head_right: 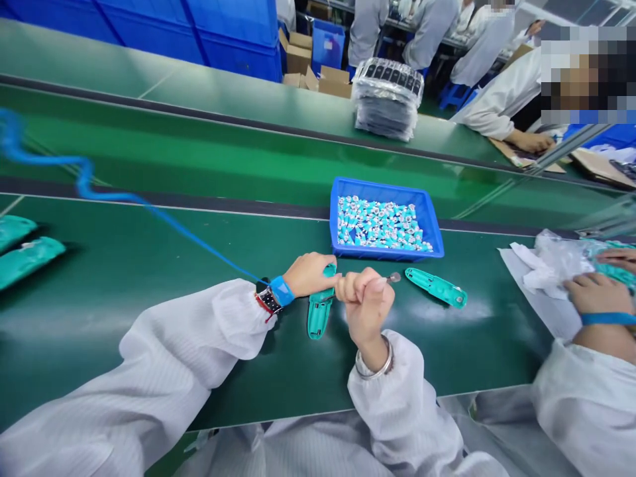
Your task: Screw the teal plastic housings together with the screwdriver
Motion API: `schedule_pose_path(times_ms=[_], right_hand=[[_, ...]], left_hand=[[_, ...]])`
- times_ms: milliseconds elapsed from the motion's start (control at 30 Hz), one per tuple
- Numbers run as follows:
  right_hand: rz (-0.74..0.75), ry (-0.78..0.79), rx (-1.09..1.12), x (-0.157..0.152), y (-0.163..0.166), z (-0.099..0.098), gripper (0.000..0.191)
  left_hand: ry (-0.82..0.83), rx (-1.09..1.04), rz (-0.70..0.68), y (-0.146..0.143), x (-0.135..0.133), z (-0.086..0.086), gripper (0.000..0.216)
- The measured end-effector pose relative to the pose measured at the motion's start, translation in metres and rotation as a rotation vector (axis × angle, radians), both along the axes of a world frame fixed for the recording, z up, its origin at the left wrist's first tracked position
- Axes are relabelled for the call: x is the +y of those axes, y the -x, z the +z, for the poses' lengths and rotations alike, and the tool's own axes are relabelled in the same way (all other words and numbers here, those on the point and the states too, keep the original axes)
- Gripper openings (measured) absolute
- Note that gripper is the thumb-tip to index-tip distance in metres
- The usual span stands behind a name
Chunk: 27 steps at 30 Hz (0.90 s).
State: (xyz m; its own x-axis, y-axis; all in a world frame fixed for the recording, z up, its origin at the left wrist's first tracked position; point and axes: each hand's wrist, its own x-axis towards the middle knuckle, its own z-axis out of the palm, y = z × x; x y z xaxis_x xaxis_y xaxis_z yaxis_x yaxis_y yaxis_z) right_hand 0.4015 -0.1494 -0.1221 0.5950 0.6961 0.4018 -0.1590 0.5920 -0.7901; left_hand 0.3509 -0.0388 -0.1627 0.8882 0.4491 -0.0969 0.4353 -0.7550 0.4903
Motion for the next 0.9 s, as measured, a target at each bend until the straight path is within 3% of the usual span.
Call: schedule_pose_path(times_ms=[600, 900], right_hand=[[0.053, 0.036, -0.091, 0.004, 0.010, 0.003, 0.046], [-0.023, 0.043, -0.182, 0.008, 0.012, -0.004, 0.041]], left_hand=[[-0.018, 0.052, 0.007, -0.003, -0.009, 0.009, 0.033], [-0.013, 0.061, -0.022, -0.006, -0.009, 0.009, 0.037]])
